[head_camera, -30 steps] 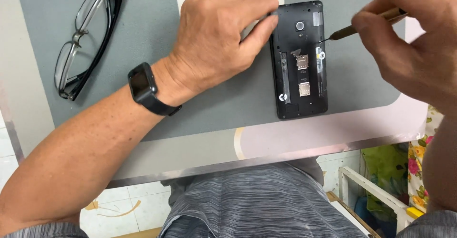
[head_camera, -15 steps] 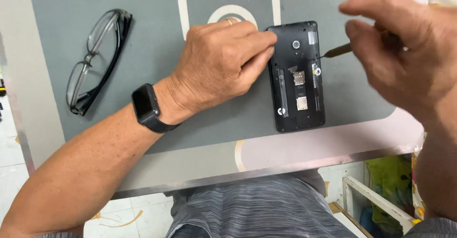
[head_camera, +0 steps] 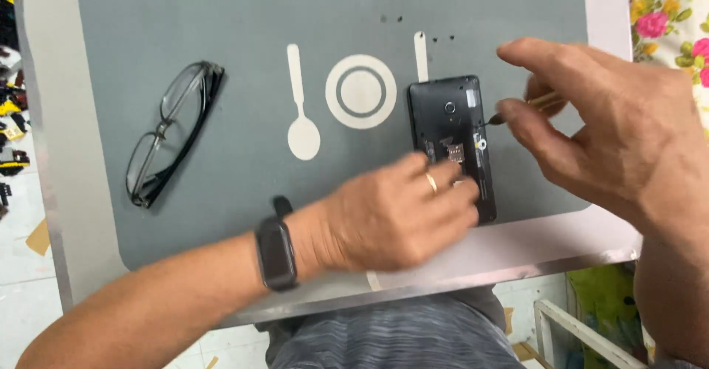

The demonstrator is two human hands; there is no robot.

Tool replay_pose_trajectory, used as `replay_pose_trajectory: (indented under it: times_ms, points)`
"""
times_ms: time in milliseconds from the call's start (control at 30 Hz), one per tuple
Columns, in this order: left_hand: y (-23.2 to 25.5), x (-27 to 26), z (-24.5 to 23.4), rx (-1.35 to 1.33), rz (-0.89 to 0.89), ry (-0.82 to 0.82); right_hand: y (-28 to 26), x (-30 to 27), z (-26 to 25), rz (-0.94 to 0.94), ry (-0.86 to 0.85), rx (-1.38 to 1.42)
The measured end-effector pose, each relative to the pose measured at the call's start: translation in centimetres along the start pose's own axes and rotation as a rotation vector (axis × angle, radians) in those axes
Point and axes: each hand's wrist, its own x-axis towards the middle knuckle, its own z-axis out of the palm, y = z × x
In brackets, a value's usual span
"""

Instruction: Disassembling a smartphone by removing internal screws with a precision screwdriver on a repair mat.

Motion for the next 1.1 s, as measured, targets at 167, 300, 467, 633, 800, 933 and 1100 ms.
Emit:
replay_pose_trajectory:
  times_ms: [167, 300, 467, 633, 800, 933, 1100]
  points:
    - [1.6, -0.3, 0.7, -0.013, 0.03, -0.012, 0.1, 0.4, -0.7, -0.017, -0.056, 0.068]
    - [1.6, -0.8, 1.0, 0.02, 0.055, -0.057, -0.3, 0.8, -1.1, -0.108, -0.106, 0.144]
    - [1.5, -1.0, 1.4, 0.004, 0.061, -0.05, 0.2, 0.3, -0.9, -0.008, -0.191, 0.111]
    - [1.5, -1.0, 1.4, 0.011, 0.067, -0.047, 0.5, -0.1, -0.4, -0.072, -0.064, 0.066]
    - [1.5, -1.1, 1.5, 0.013, 0.07, -0.064, 0.4, 0.2, -0.7, -0.13, -0.038, -0.11]
    - [1.5, -1.0, 1.4, 0.017, 0.07, -0.069, 0.1, 0.3, -0.9, -0.147, -0.066, 0.026]
    - [1.5, -1.1, 1.4, 0.027, 0.076, -0.067, 1.0, -0.4, 0.0, -0.112, 0.014, -0.077]
